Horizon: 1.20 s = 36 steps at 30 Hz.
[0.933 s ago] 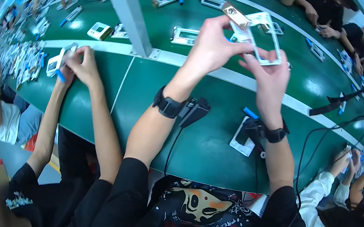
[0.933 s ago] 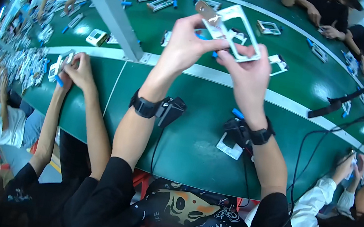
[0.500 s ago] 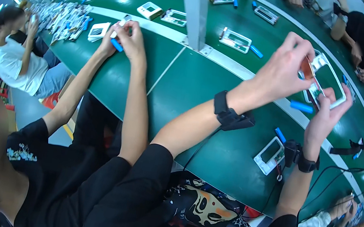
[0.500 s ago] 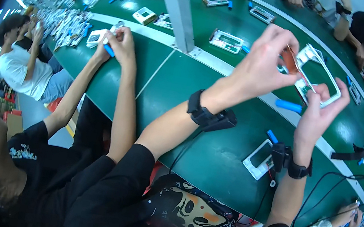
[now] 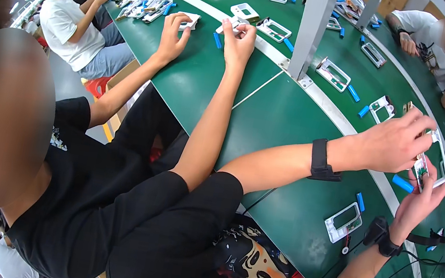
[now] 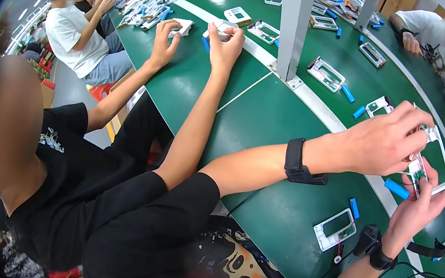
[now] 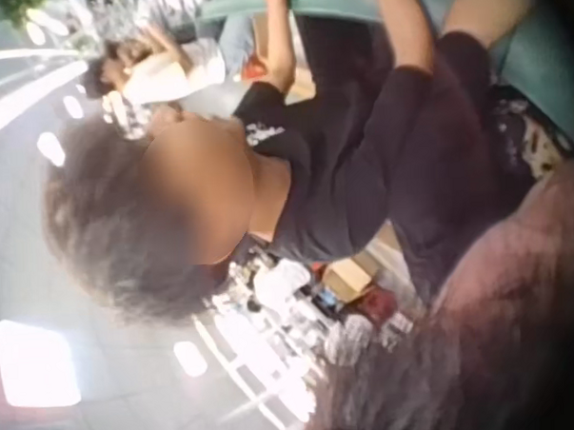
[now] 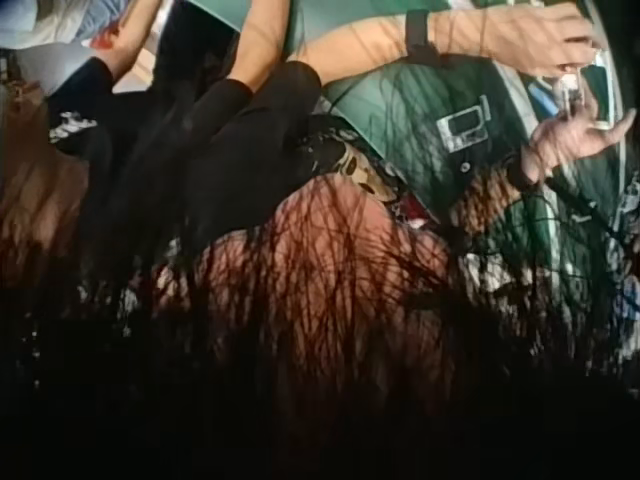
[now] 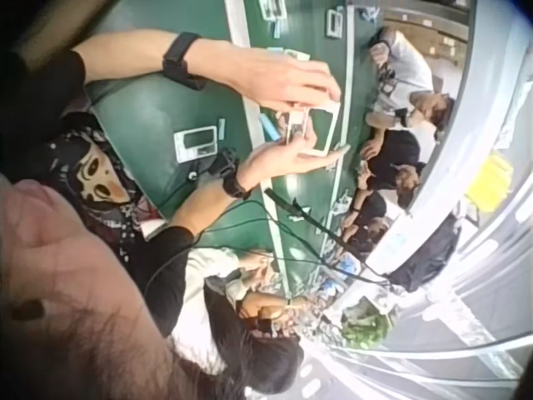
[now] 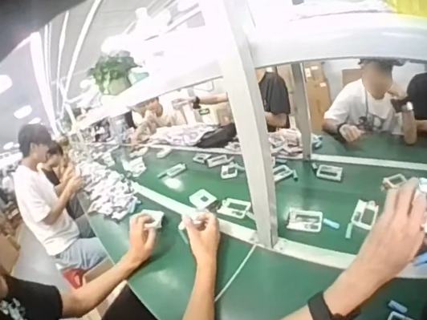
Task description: The worker is manually assembling small plastic frames and electronic components at a factory workstation.
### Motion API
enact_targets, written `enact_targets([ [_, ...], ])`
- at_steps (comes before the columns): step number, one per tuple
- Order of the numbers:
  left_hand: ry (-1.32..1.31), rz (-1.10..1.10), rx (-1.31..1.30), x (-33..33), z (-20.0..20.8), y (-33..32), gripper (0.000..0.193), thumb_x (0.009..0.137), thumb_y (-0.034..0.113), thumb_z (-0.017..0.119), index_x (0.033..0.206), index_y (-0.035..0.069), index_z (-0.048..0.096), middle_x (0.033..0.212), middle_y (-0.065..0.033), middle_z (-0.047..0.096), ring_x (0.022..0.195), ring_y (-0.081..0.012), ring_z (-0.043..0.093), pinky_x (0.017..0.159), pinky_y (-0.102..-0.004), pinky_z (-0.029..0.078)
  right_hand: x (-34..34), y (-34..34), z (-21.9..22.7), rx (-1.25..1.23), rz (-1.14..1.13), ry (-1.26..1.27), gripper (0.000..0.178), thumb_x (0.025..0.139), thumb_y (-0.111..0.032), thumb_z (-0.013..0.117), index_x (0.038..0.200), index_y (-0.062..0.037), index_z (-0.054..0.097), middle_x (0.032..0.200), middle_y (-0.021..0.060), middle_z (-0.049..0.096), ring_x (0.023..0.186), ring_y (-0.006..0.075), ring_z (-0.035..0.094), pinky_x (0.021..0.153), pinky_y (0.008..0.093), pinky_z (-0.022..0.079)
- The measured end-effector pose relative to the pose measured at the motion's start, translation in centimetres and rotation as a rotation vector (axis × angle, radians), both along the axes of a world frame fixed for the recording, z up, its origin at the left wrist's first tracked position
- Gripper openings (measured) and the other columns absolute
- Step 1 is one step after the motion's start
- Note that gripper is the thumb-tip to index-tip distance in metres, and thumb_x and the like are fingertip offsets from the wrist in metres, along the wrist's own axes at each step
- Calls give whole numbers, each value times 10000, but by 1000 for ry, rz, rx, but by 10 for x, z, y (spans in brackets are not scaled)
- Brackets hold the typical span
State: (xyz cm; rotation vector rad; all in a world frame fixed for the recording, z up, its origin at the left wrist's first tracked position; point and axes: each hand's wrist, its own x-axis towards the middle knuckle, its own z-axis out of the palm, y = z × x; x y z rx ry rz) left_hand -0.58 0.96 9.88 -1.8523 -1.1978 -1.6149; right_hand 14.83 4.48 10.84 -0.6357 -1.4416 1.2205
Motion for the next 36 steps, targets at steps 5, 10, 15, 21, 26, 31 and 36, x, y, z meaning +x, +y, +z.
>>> enact_targets([
  [5,187,107,98,2,0,2,199,668,117,718,787,77,564,974,-86,553,897,-293,526,707,-316,499,14,9,-2,31,4,-71,602,844,60,421,1425,-84,355,1102,141,585,937,161,601,705,276,562],
  [10,170,57,91,-5,7,-9,99,680,96,691,722,86,601,867,-71,555,815,-255,541,633,-328,497,10,1,1,7,48,-29,551,846,61,426,1384,-53,384,1081,128,575,903,151,589,698,265,555],
  [15,-58,-130,70,1,3,-5,109,659,99,713,715,89,619,843,-64,551,795,-256,540,619,-335,487,10,6,-5,70,69,-24,517,866,42,530,1361,-40,405,1086,101,574,915,139,578,739,254,525],
  [21,-201,-278,-14,13,1,9,148,639,28,730,756,74,651,864,-86,556,783,-220,604,626,-305,520,27,19,-14,183,-28,-101,506,863,11,626,1334,-26,445,1042,81,582,936,136,572,782,250,507],
  [26,-214,-338,-171,-11,11,-8,189,721,-50,701,890,30,676,915,-77,575,814,-146,620,647,-262,544,0,6,2,211,102,-14,491,800,28,627,1270,-17,492,944,82,606,808,146,619,664,272,577],
  [31,-240,-392,-301,4,5,-9,188,785,-41,681,966,2,650,958,-65,557,825,-125,603,663,-243,547,20,2,-5,322,1,-50,516,777,49,632,1270,1,484,998,105,600,831,151,624,697,286,579],
  [36,-84,-375,-336,-7,18,-21,252,766,13,699,1012,4,648,1056,-129,564,851,-214,615,708,-288,534,17,-12,12,344,7,-69,557,732,63,621,1259,20,445,1106,145,578,1056,193,581,812,283,528],
])
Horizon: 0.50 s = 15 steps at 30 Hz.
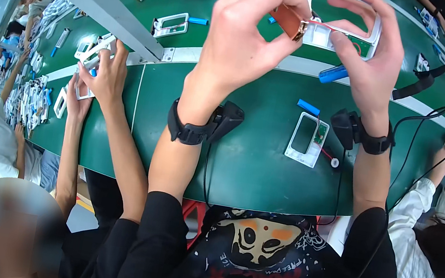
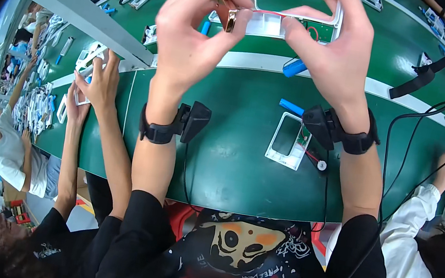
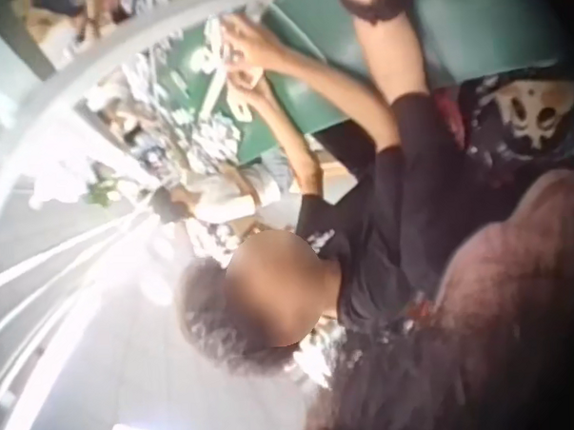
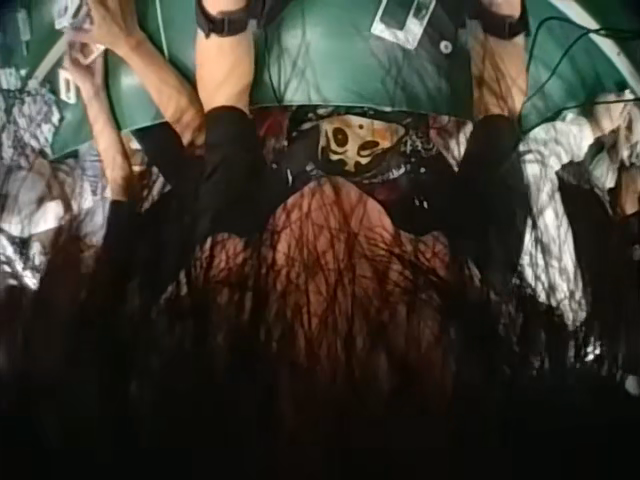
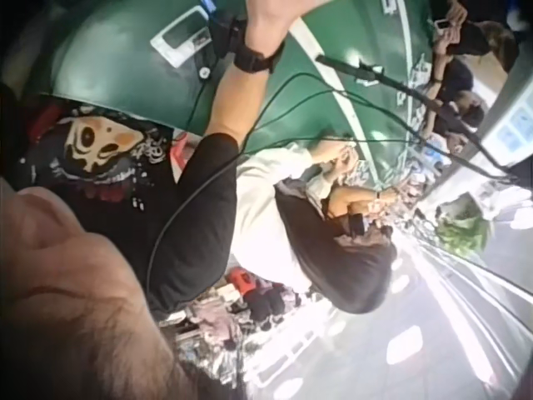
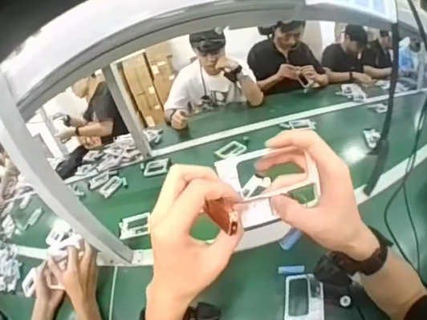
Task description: The worker is manually assembling small plastic frames and electronic components at a factory workstation.
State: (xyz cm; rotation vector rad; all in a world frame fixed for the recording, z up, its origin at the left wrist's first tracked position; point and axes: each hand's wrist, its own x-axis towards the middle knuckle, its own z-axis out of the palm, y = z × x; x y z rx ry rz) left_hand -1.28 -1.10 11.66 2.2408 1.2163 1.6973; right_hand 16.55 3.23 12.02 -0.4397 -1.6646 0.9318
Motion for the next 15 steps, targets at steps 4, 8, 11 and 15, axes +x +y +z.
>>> enact_targets([
  [4,-71,4,-119,-2,2,-4,336,760,75,708,1083,7,646,1130,-192,581,880,-303,635,750,-345,529,-1,12,-12,100,-5,17,537,755,67,626,1270,11,483,1039,127,600,880,158,625,795,302,556],
  [8,-108,52,47,12,0,3,256,718,-73,709,948,9,631,991,-64,547,818,-125,601,665,-236,541,4,11,-15,211,-157,-66,527,744,79,603,1254,11,491,1019,117,595,894,154,616,859,314,530],
  [11,-61,167,103,18,1,2,296,697,-81,715,963,14,624,1003,-66,544,806,-126,601,659,-244,540,-5,11,-17,276,-196,-7,538,705,82,632,1222,-7,513,932,78,584,849,129,598,774,276,533],
  [15,-141,211,209,18,-4,6,342,687,-74,719,997,20,610,947,-63,572,786,-136,616,651,-247,532,-9,8,-14,267,-217,35,545,670,84,640,1194,-13,528,882,53,569,839,111,575,757,255,523],
])
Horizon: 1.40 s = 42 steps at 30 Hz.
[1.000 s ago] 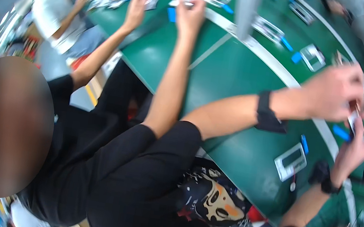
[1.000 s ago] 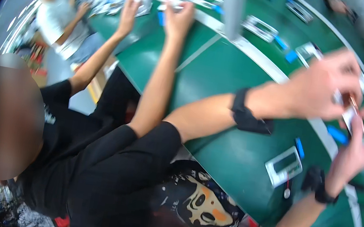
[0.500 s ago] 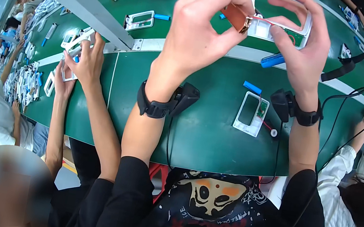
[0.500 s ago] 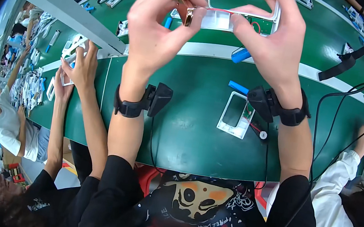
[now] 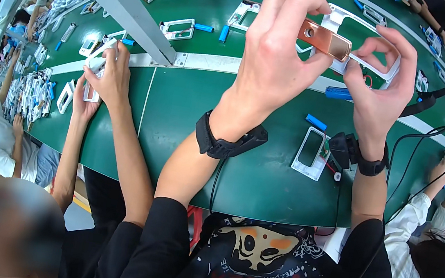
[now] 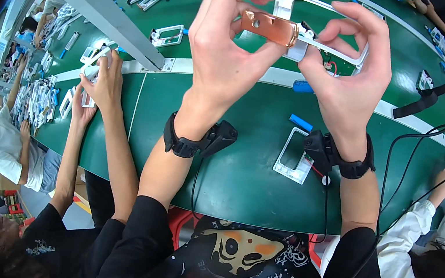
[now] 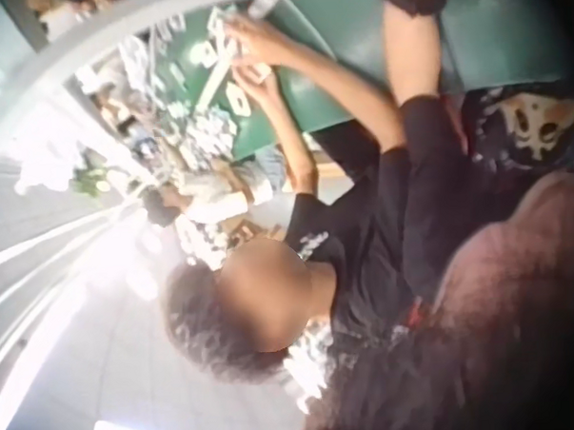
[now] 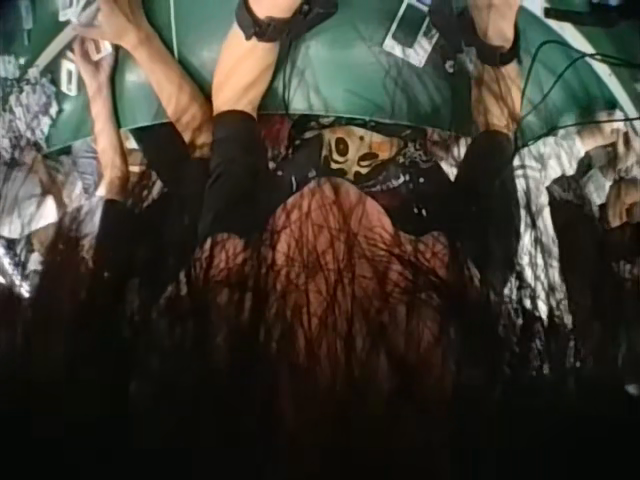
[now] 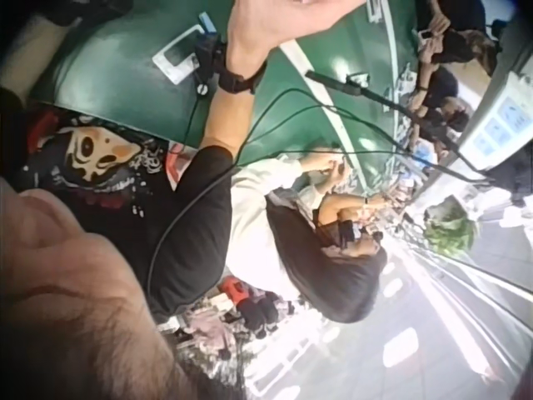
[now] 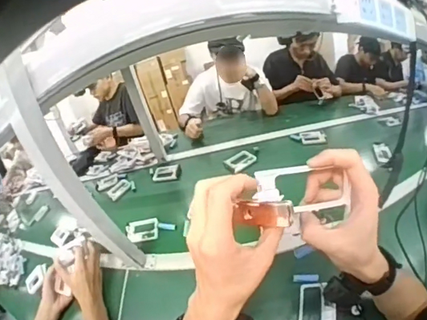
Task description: The worker is manually assembling small plastic frames and electronic components at a factory workstation.
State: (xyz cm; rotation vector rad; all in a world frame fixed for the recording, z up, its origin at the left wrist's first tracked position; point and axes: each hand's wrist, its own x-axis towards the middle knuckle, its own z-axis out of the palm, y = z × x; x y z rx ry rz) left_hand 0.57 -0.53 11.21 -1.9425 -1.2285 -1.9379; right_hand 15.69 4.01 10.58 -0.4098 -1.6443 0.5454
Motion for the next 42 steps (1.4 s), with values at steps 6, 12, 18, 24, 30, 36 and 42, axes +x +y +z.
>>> enact_targets([
  [6,4,44,17,2,-11,1,301,790,-46,682,1068,2,578,913,-88,650,783,-144,639,652,-233,514,6,-8,8,-127,13,45,540,659,87,638,1180,-8,530,878,58,563,837,112,573,767,257,521],
  [12,-225,-184,-50,9,-8,2,297,892,-18,606,1173,-13,509,1014,-122,668,841,-136,644,696,-237,513,3,-16,12,-92,14,71,547,655,99,632,1182,-6,527,873,59,558,820,107,573,772,250,530],
  [18,-512,-411,-230,13,7,-6,374,884,-26,614,1230,-14,472,1042,-113,658,865,-123,640,724,-230,517,5,-21,14,-38,-13,75,550,655,100,635,1184,-6,524,873,58,553,812,102,571,775,250,531],
  [24,-434,-139,-322,1,17,-13,429,828,-51,676,1216,-21,495,1029,-120,655,825,-105,634,720,-222,522,9,-14,13,-8,-44,-3,540,667,93,639,1186,-4,522,873,60,548,817,102,567,780,254,530],
  [30,-209,-321,-384,-10,23,-17,402,784,-69,713,1156,-40,563,927,-109,677,804,-108,645,744,-234,533,12,-13,14,-44,-72,8,528,680,86,635,1187,-2,519,875,60,545,827,104,563,786,260,529],
  [36,-321,-404,-449,-17,24,-17,413,765,-91,713,1156,-50,588,887,-101,690,836,-111,648,759,-235,534,7,-15,12,-56,-34,15,523,681,86,629,1185,1,517,874,61,544,837,112,563,793,266,532],
  [42,-487,-516,-506,-11,23,-14,395,831,-59,648,1211,-33,547,921,-118,699,848,-116,650,745,-237,533,6,-16,11,-51,-43,13,522,679,89,623,1183,3,515,870,60,542,836,116,565,798,273,534],
])
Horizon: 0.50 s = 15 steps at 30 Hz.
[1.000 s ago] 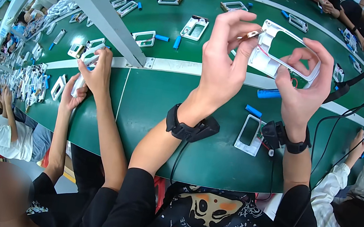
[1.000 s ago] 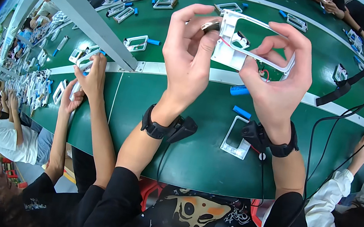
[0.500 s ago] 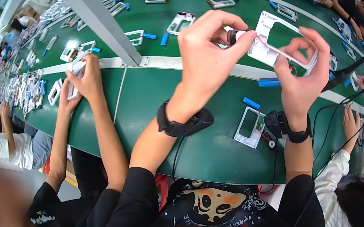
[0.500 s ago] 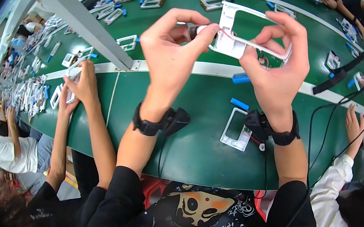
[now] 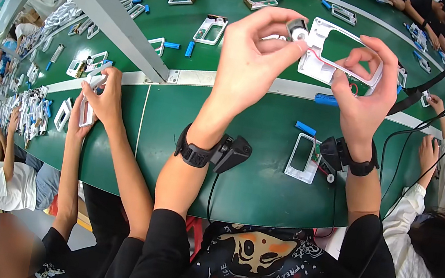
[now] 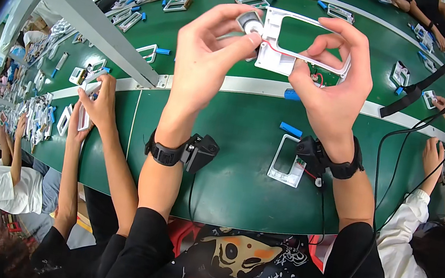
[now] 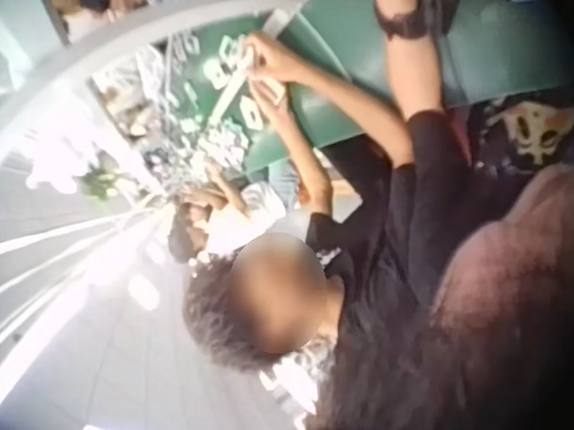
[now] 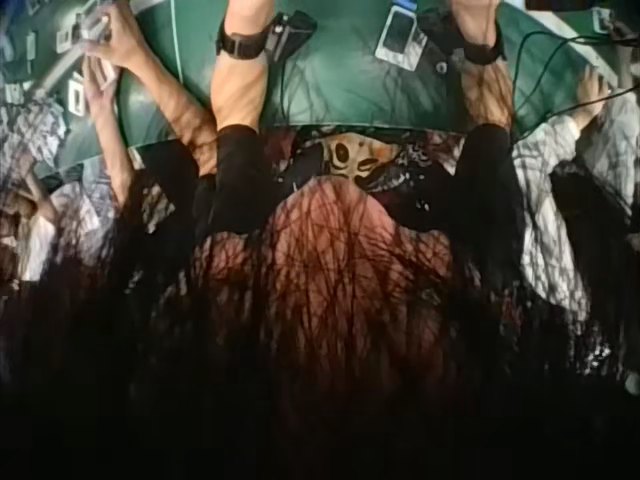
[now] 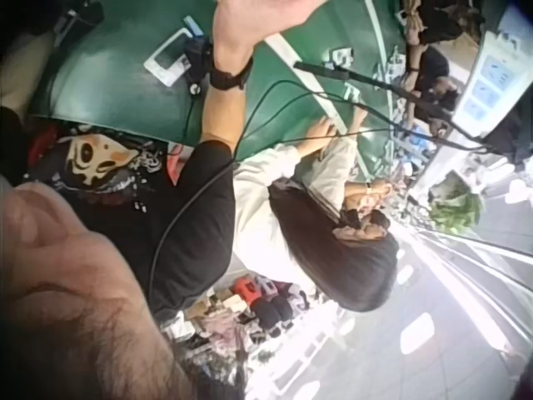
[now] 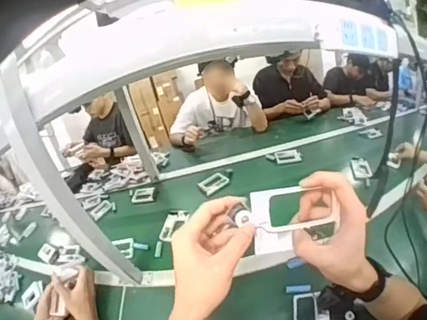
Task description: The worker is manually assembling small plastic frames and electronic components at a factory workstation.
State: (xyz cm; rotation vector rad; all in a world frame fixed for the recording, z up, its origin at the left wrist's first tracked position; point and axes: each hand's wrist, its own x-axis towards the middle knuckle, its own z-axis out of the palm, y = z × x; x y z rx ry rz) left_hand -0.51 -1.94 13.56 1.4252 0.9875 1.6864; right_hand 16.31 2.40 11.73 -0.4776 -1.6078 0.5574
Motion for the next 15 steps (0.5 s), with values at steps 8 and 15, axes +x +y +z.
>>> enact_targets([
  [8,96,92,88,8,-12,7,307,897,-17,550,1204,-1,537,972,-115,680,852,-106,637,665,-236,501,-5,-1,5,-59,177,65,534,683,97,666,1186,-7,521,883,64,545,860,125,585,787,270,523],
  [15,-10,20,261,15,-14,10,324,859,4,568,1181,-8,532,828,-52,609,736,-84,568,628,-246,475,6,9,-9,-202,44,102,469,814,91,657,1247,6,498,912,31,506,868,102,493,815,239,449],
])
